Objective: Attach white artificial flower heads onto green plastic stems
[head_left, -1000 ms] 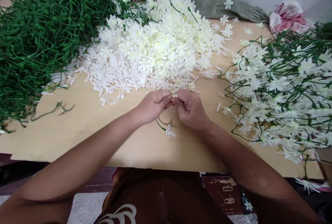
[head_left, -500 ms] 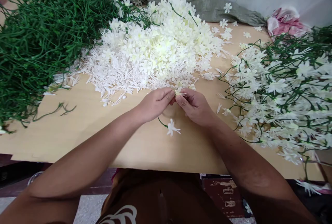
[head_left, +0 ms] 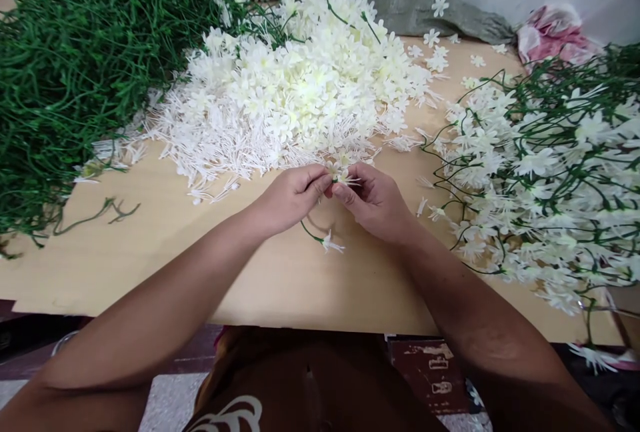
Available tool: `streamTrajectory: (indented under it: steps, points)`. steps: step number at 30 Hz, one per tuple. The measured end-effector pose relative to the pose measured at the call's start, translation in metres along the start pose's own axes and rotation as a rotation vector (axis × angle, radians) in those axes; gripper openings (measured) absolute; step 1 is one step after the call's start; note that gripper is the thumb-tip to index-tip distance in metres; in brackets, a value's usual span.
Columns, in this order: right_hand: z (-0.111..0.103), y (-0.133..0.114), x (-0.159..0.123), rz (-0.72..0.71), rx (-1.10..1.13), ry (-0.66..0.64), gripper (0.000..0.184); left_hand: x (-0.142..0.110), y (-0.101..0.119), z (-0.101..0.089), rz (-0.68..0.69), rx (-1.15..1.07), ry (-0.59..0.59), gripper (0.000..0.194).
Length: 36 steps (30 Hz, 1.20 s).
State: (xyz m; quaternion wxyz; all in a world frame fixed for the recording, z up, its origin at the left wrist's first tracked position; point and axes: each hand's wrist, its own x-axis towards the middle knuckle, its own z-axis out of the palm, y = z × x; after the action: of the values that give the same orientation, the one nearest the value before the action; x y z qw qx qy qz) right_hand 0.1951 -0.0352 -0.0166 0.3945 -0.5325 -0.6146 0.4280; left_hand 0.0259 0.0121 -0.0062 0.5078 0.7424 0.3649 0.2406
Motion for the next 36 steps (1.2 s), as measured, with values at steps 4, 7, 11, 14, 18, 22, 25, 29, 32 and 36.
streamTrajectory:
  steps: [4, 7, 11, 14, 18, 22, 25, 29, 32, 36]
  points:
    - [0.0, -0.001, 0.001, -0.004, 0.0, 0.011, 0.043, -0.001, -0.003, 0.001, -0.001, 0.063, -0.01, 0.029]
    - [-0.003, -0.002, 0.002, 0.0, 0.031, -0.006, 0.042, -0.003, -0.005, 0.002, -0.003, 0.131, 0.018, 0.029]
    - [-0.006, -0.002, 0.004, 0.003, 0.037, -0.061, 0.042, -0.004, -0.004, 0.002, 0.024, 0.167, 0.038, 0.031]
    - [-0.005, -0.001, 0.005, -0.005, 0.083, -0.089, 0.041, -0.003, -0.004, 0.003, 0.045, 0.125, 0.032, 0.031]
    - [0.001, 0.0, 0.006, -0.02, 0.185, -0.054, 0.038, -0.001, -0.005, 0.006, 0.011, -0.015, 0.06, 0.031]
    - [0.004, -0.002, 0.005, 0.0, 0.249, -0.071, 0.041, 0.0, -0.004, 0.008, -0.024, -0.157, 0.092, 0.03]
    - [0.003, -0.004, 0.005, 0.029, 0.286, -0.115, 0.043, -0.001, -0.004, 0.007, -0.025, -0.257, 0.062, 0.031]
    - [0.002, -0.004, 0.007, 0.048, 0.322, -0.143, 0.044, 0.0, -0.004, 0.004, -0.017, -0.342, 0.014, 0.035]
    - [0.005, -0.003, 0.008, 0.053, 0.335, -0.117, 0.044, 0.0, -0.004, 0.004, -0.01, -0.362, -0.011, 0.039]
    - [0.008, -0.003, 0.007, 0.043, 0.336, -0.077, 0.044, 0.0, -0.004, 0.004, 0.002, -0.319, -0.014, 0.04]
